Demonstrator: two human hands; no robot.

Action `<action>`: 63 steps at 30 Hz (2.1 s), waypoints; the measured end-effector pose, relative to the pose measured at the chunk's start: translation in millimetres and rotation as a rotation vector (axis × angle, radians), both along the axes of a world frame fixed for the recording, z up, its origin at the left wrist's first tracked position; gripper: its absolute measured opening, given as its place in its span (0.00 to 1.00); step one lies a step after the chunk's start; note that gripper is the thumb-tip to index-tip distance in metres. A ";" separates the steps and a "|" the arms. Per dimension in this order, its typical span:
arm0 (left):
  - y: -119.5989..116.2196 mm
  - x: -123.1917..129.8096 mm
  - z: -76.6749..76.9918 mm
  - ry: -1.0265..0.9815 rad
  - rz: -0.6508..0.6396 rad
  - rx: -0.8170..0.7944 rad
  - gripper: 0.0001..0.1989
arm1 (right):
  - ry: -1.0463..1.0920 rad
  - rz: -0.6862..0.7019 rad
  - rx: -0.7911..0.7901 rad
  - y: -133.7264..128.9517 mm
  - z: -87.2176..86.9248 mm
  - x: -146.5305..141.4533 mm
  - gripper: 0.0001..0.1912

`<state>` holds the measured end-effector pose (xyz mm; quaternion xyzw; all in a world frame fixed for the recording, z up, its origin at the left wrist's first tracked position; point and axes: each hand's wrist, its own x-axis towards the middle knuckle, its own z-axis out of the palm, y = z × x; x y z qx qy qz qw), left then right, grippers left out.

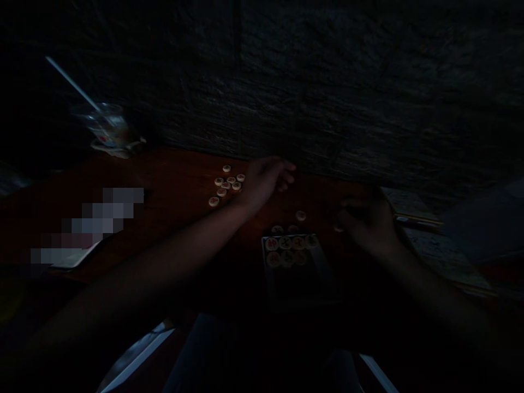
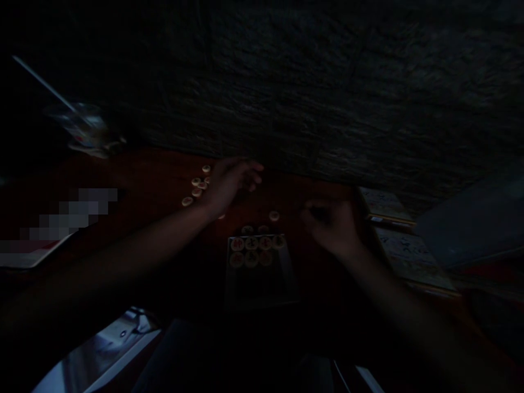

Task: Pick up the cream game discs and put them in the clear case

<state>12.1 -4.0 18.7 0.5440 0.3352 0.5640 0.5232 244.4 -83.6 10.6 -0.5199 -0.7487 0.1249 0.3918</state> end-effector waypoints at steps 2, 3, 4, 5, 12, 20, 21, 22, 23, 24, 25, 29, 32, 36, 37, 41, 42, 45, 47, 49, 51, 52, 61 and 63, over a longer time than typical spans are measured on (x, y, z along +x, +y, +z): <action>4.4 -3.2 0.3 -0.006 0.058 0.045 0.14 | 0.075 -0.045 -0.090 10.2 -9.9 4.7 0.13; 6.7 -4.3 0.1 -0.007 0.082 0.065 0.14 | 0.104 -0.055 -0.111 14.3 -14.7 6.6 0.14; 9.0 -5.2 -0.1 -0.006 0.110 0.075 0.14 | 0.112 -0.064 -0.110 17.8 -18.9 8.0 0.15; 11.4 -6.0 0.1 -0.006 0.142 0.076 0.13 | 0.107 -0.074 -0.096 20.6 -22.4 9.2 0.15; 38.9 -29.2 27.5 -0.020 0.378 0.170 0.10 | 0.049 -0.057 -0.058 26.7 -27.7 12.1 0.15; 78.0 -102.8 77.2 -0.027 0.681 0.224 0.09 | 0.008 -0.019 -0.044 27.9 -23.8 13.0 0.13; 78.0 -109.8 75.3 0.003 0.710 0.222 0.09 | -0.001 -0.020 -0.044 28.1 -23.6 12.6 0.13; 76.3 -115.9 70.8 0.071 0.742 0.239 0.10 | -0.009 -0.017 -0.045 28.3 -23.6 12.1 0.13; 73.2 -121.0 64.0 0.183 0.763 0.251 0.11 | -0.013 -0.010 -0.047 28.5 -23.7 11.6 0.13; 69.0 -125.4 55.4 0.244 0.760 0.261 0.11 | -0.016 0.001 -0.048 28.7 -24.0 11.1 0.13; 64.0 -129.1 45.6 0.297 0.743 0.267 0.10 | -0.016 0.013 -0.045 28.9 -24.5 10.8 0.12; 44.0 -140.2 8.6 0.573 0.568 0.267 0.07 | -0.024 0.045 0.025 31.5 -28.1 10.9 0.10; 36.9 -145.9 -5.3 0.728 0.482 0.269 0.08 | -0.035 0.055 0.041 34.3 -31.3 12.0 0.11; 39.3 -153.8 -9.0 0.892 0.371 0.275 0.10 | -0.025 0.044 0.032 35.5 -32.6 14.1 0.10; 41.0 -156.2 -9.2 0.929 0.337 0.275 0.10 | -0.013 0.043 0.020 35.2 -32.5 14.8 0.10; 46.9 -164.8 -10.8 1.039 0.188 0.269 0.11 | 0.048 0.039 -0.106 33.9 -32.4 17.5 0.11; 47.6 -166.2 -11.2 1.057 0.156 0.268 0.11 | 0.065 0.033 -0.144 33.8 -32.7 17.9 0.11; 47.1 -167.6 -10.1 1.106 0.087 0.269 0.11 | 0.090 0.022 -0.208 34.2 -34.1 18.7 0.15; 44.6 -167.2 -7.3 1.139 0.055 0.260 0.11 | 0.093 0.034 -0.199 35.0 -34.9 18.9 0.15; 41.3 -166.5 -3.8 1.167 0.036 0.239 0.10 | 0.097 0.050 -0.192 35.7 -35.6 19.0 0.15; 38.4 -165.9 -1.0 1.190 0.021 0.213 0.10 | 0.105 0.046 -0.189 36.0 -35.7 18.6 0.14; 37.2 -165.6 -0.3 1.197 0.011 0.199 0.11 | 0.103 0.040 -0.185 35.9 -35.6 18.3 0.14; 34.2 -165.7 0.0 0.921 -0.115 0.014 0.14 | 0.046 0.054 -0.117 34.8 -32.1 13.9 0.10; 29.6 -159.2 4.6 0.835 -0.099 0.035 0.16 | 0.031 0.047 -0.107 34.6 -32.3 13.1 0.10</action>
